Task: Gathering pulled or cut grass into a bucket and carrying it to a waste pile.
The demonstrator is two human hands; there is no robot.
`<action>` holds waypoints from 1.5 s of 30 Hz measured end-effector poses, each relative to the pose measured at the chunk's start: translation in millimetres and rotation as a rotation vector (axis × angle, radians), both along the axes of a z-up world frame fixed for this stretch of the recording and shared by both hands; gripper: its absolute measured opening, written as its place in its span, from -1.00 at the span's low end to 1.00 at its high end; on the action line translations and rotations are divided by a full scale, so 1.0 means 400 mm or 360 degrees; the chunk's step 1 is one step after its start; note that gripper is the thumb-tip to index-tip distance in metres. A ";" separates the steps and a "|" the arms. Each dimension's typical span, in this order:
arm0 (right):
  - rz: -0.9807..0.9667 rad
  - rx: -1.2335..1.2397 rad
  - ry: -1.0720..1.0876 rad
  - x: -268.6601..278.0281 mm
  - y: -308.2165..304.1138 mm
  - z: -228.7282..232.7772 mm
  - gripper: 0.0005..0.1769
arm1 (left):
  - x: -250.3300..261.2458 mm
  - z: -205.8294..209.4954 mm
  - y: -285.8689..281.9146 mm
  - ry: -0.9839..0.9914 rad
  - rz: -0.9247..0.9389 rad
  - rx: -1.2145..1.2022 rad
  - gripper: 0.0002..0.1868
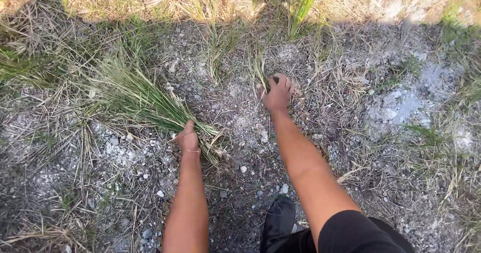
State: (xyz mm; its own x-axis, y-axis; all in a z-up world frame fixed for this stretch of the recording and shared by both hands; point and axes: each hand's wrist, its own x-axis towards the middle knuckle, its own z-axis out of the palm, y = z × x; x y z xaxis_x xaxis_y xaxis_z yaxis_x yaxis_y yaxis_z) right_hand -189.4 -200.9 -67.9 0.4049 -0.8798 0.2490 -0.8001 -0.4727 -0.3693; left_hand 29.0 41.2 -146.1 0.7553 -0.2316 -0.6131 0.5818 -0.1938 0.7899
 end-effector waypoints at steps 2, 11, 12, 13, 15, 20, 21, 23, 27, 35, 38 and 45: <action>-0.0013 0.0037 -0.0042 0.022 0.004 -0.004 -0.45 | -0.001 0.004 -0.003 -0.0061 -0.0013 0.0006 -0.61; -0.0058 0.0467 -0.1009 0.036 -0.045 -0.121 -0.79 | -0.009 0.012 -0.015 -0.0182 -0.0060 0.0156 -0.57; -0.0148 0.1001 -0.1761 0.047 -0.045 -0.117 -0.75 | -0.008 0.013 -0.016 -0.0165 -0.0026 0.0156 -0.56; -0.0142 0.0998 -0.1763 0.054 -0.060 -0.131 -0.75 | -0.005 0.013 -0.021 -0.0167 -0.0024 0.0151 -0.56; -0.0015 0.0580 -0.2044 0.051 -0.064 -0.167 -0.65 | -0.013 0.009 -0.006 -0.0281 0.0023 -0.0006 -0.63; -0.0279 0.0992 -0.2231 0.072 -0.093 -0.150 -0.56 | -0.015 0.107 -0.023 -0.0163 0.0023 0.0112 -0.64; -0.0387 0.1005 -0.2045 0.071 -0.099 -0.150 -0.56 | -0.012 0.136 -0.028 -0.0114 0.0021 0.0144 -0.64; -0.0528 0.1099 -0.1972 0.035 -0.058 -0.106 -0.48 | -0.018 0.134 -0.018 -0.0073 -0.0052 0.0230 -0.58; -0.0792 0.1261 -0.2199 -0.031 -0.039 -0.039 -0.46 | 0.002 0.129 -0.056 -0.0245 -0.0034 0.0246 -0.65; -0.0961 0.1140 -0.2040 -0.030 0.084 0.131 -0.52 | -0.038 0.098 -0.011 -0.0234 0.0002 0.0205 -0.58; -0.0809 0.1178 -0.1847 0.053 0.061 0.141 -0.50 | -0.039 0.140 -0.009 -0.0184 -0.0001 0.0334 -0.57; -0.0234 0.0954 -0.0829 0.295 0.034 -0.017 -0.50 | -0.016 0.053 -0.003 -0.0358 0.0089 0.0080 -0.51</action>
